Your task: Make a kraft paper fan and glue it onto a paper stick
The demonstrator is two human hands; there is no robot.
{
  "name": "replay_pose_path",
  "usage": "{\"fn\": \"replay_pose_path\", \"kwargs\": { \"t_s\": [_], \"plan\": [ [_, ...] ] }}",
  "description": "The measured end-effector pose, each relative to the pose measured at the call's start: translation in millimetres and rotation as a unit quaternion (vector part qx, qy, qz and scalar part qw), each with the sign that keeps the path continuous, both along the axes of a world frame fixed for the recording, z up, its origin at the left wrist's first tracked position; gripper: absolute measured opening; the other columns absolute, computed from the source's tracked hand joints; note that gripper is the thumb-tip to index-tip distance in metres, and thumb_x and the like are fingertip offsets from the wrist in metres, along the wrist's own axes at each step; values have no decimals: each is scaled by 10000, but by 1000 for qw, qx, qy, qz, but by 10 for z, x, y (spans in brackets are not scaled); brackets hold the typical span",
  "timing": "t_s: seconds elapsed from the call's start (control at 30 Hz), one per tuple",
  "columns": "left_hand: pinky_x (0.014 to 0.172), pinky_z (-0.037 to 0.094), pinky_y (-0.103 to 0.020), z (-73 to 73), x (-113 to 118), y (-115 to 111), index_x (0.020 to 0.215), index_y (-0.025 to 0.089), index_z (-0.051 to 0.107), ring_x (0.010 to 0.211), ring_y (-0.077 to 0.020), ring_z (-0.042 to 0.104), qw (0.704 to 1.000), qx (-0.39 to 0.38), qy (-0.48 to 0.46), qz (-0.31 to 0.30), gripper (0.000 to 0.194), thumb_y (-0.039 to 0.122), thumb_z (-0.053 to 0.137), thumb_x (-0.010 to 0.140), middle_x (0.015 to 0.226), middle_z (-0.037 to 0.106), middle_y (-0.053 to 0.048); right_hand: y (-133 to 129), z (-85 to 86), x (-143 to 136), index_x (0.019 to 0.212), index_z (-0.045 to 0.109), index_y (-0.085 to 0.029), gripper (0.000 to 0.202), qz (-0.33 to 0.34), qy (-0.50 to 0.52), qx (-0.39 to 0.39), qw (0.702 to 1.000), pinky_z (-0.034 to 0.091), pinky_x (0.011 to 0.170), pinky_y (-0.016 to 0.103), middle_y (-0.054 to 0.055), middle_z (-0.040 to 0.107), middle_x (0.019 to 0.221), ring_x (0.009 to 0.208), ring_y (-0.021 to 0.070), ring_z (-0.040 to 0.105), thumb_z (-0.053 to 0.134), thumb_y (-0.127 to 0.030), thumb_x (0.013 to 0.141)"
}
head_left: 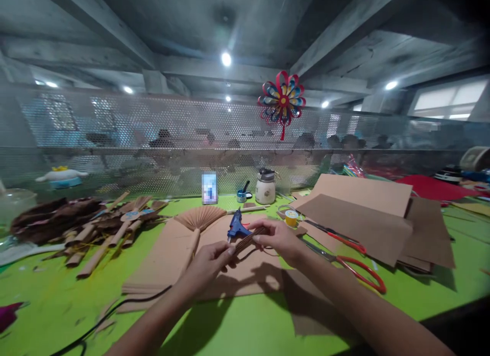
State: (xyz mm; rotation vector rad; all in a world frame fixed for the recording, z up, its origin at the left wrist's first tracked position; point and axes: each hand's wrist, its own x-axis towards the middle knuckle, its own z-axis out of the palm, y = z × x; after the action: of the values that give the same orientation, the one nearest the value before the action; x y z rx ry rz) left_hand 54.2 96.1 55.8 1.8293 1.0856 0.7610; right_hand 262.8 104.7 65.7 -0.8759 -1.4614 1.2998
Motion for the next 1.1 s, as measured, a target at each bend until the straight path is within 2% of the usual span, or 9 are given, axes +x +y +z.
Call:
{"fn": "replay_pose_path", "kwargs": {
  "t_s": [0.2,0.4,0.6,0.67,0.83,0.93,1.03,1.1],
  "plan": [
    [649,418,-273,-65,75,26,818,133,643,733,-175,578,999,-40,-5,-11,377,495,536,811,765,669,-44,104,-160,-15,930,652,-128,308,1,8,-13,1000,406,546,252,-30,592,597,529,99,506,639,-161,624],
    [576,388,-252,-189,178,11,836,115,616,579,-137,558,989,-128,-69,-4,432,540,602,763,633,654,-30,-16,-214,-37,1012,613,-141,392,17,-11,-60,998,426,597,264,-27,578,662,577,107,512,607,-151,620],
    [560,418,-232,-242,249,-17,814,130,580,552,-117,585,948,-260,-186,8,461,564,671,691,658,674,-45,-52,-293,-10,1065,600,-152,424,7,23,-72,997,413,595,257,-15,583,700,612,120,526,608,-156,640],
    [542,412,-213,-255,252,-24,799,134,571,547,-110,586,940,-274,-202,12,460,558,694,669,657,674,-44,-54,-322,-4,1062,602,-157,413,0,30,-81,996,414,601,255,-15,583,702,622,122,530,609,-155,650],
    [452,320,-178,-286,220,-10,766,140,563,470,-77,492,954,-248,-166,19,434,564,641,712,606,622,-14,-74,-333,5,1042,620,-151,369,8,11,-80,997,417,601,259,-14,586,683,629,125,538,612,-165,673],
    [439,280,-182,-257,192,-1,776,146,572,450,-70,415,976,-180,-114,42,400,543,606,738,550,555,27,-55,-327,24,1034,637,-155,340,14,-1,-69,998,431,621,272,-5,604,706,655,131,550,640,-197,697],
    [461,288,-193,-215,174,-13,756,141,601,486,-84,399,992,-101,-54,47,360,501,597,744,524,498,43,30,-291,108,988,665,-162,274,-29,-7,-29,999,450,688,293,25,649,810,718,136,566,662,-247,728],
    [477,319,-205,-216,173,-30,774,143,619,511,-103,431,995,-83,-28,40,345,485,580,756,551,517,30,110,-225,221,939,676,-158,230,-69,-16,-1,997,454,696,300,32,659,806,703,132,568,662,-278,744]
  ]
}}
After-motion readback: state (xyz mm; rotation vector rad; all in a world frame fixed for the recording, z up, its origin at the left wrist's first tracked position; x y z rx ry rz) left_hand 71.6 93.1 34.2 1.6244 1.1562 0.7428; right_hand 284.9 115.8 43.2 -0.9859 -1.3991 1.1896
